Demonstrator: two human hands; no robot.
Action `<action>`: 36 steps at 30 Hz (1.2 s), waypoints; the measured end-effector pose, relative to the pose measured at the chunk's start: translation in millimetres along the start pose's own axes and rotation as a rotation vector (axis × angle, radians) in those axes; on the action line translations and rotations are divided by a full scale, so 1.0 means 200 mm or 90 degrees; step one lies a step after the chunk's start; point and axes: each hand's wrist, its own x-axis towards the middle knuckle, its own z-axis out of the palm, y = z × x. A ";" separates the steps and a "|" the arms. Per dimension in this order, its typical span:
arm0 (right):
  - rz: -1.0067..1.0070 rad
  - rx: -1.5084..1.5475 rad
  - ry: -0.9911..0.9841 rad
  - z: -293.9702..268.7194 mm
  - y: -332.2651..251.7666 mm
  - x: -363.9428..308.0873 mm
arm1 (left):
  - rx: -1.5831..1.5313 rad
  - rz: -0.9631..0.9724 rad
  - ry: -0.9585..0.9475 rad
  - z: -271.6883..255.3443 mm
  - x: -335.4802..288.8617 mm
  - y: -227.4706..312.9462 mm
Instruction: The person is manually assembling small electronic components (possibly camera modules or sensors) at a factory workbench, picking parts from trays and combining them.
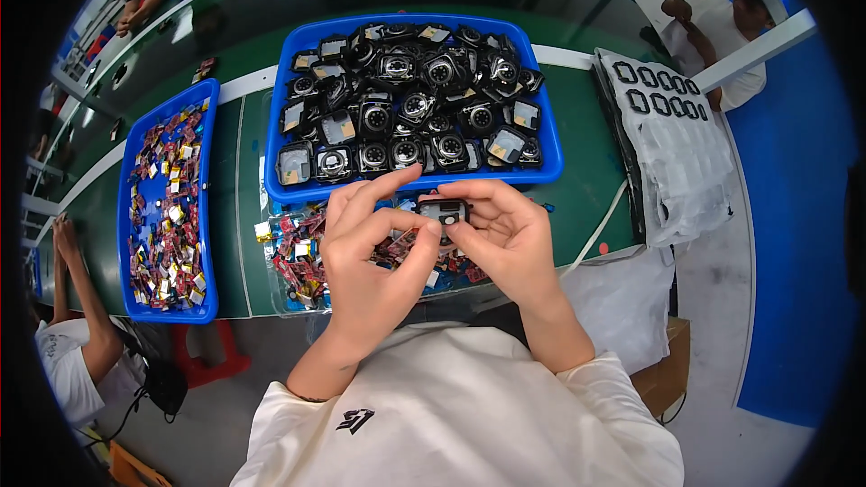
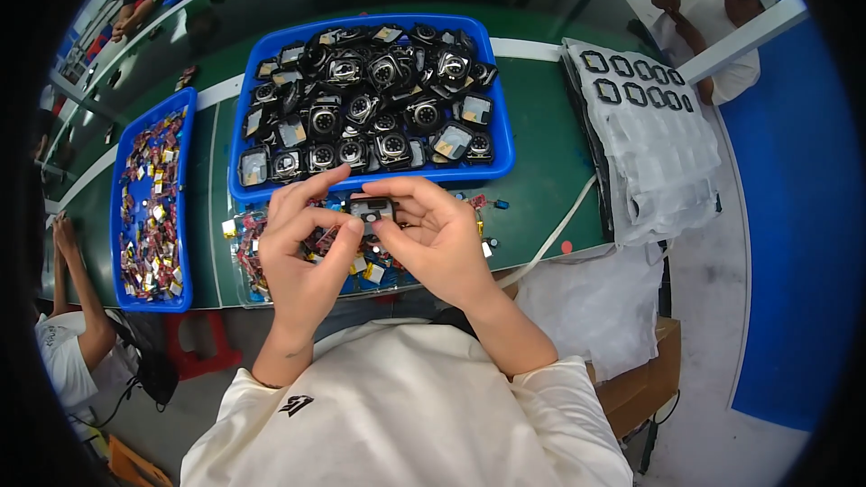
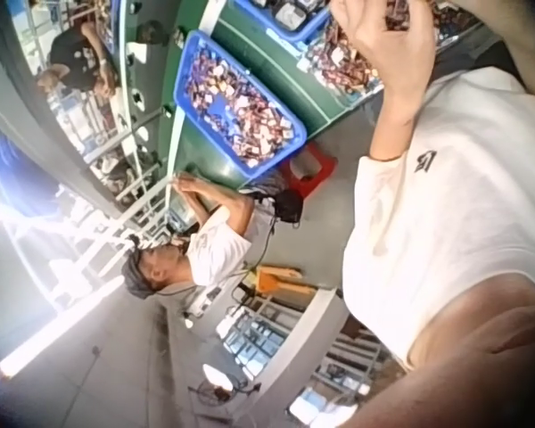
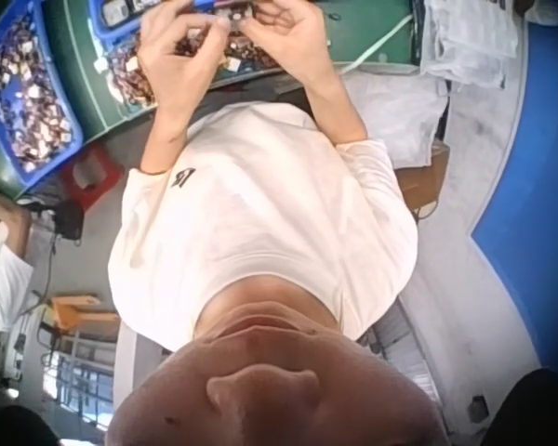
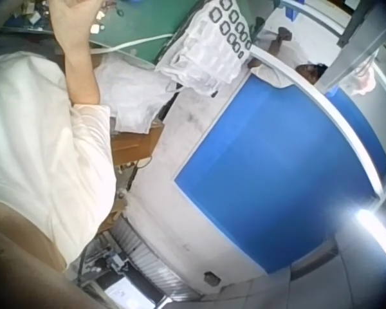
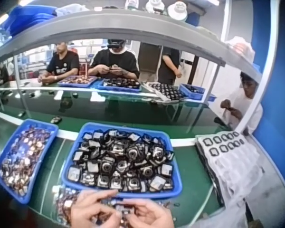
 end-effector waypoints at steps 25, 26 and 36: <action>-0.101 -0.075 0.050 0.05 0.07 -0.04 | 0.004 -0.060 -0.035 0.03 -0.02 0.01; -0.119 -0.080 0.064 0.05 0.07 -0.04 | 0.012 -0.034 -0.012 0.04 -0.03 0.00; -0.100 -0.001 0.093 0.02 0.01 -0.04 | -0.028 0.001 0.000 -0.03 -0.05 0.02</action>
